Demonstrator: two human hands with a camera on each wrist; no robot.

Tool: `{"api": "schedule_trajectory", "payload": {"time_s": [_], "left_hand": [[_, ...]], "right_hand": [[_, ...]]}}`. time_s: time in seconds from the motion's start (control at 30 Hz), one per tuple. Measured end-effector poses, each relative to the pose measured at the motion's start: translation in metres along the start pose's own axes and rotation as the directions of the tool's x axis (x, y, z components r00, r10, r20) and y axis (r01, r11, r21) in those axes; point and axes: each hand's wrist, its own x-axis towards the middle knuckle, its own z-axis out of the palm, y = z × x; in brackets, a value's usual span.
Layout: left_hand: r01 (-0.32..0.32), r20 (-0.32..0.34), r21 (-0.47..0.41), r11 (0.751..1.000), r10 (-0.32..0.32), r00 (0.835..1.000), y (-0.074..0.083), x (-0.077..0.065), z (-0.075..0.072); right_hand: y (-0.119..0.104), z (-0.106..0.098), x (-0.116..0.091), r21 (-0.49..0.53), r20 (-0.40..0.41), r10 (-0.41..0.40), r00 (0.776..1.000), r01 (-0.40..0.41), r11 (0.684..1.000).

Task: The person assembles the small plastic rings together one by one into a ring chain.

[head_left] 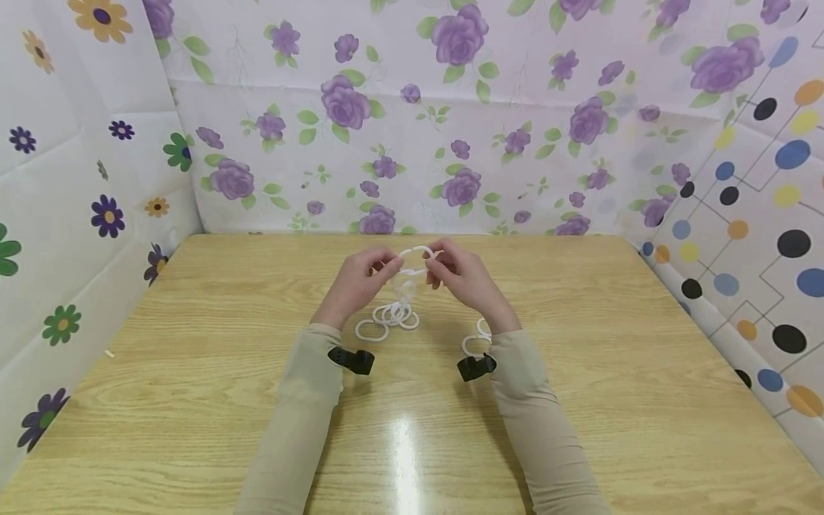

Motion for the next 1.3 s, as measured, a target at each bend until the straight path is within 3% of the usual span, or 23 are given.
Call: {"api": "schedule_trajectory", "payload": {"time_s": [0.2,0.43,0.57,0.7,0.83,0.9,0.97,1.07,1.2,1.3], "left_hand": [[-0.005,0.017,-0.003,1.0,0.005,1.0,-0.001,0.0,0.0],[-0.011,0.018,0.017,1.0,0.011,1.0,-0.001,0.0,0.0],[0.011,0.01,0.026,1.0,-0.011,1.0,-0.001,0.0,-0.001],[0.041,-0.044,0.036,0.999,-0.04,0.998,-0.002,0.0,-0.003],[0.062,-0.115,0.044,0.997,-0.057,0.992,-0.004,-0.001,-0.007],[0.07,-0.135,0.039,0.997,-0.064,0.989,-0.005,-0.001,-0.01],[0.075,-0.144,0.03,0.997,-0.07,0.987,-0.005,-0.002,-0.012],[0.082,-0.145,0.023,0.996,-0.077,0.986,-0.004,-0.002,-0.013],[0.08,-0.136,0.035,0.996,-0.075,0.988,-0.004,-0.002,-0.013],[0.081,-0.123,0.044,0.996,-0.075,0.99,-0.005,-0.002,-0.012]], "right_hand": [[0.0,0.0,-0.001,-0.107,-0.023,-0.072,0.997,0.069,0.992],[-0.002,-0.001,-0.002,-0.127,-0.012,-0.101,0.995,0.099,0.987],[-0.001,-0.002,-0.001,-0.119,0.001,-0.078,0.997,0.078,0.99],[0.001,-0.003,-0.001,-0.113,0.028,-0.02,0.999,0.023,0.993],[0.002,0.0,-0.001,-0.178,0.153,0.035,0.988,-0.007,0.984],[0.001,0.005,-0.001,-0.213,0.261,0.033,0.965,0.024,0.977],[0.0,0.013,0.0,-0.212,0.381,0.021,0.924,0.065,0.975],[-0.004,0.026,0.001,-0.211,0.553,0.016,0.833,0.121,0.97],[-0.007,0.042,-0.001,-0.261,0.708,0.11,0.698,0.114,0.959],[-0.006,0.05,-0.004,-0.293,0.743,0.192,0.642,0.054,0.955]]}}
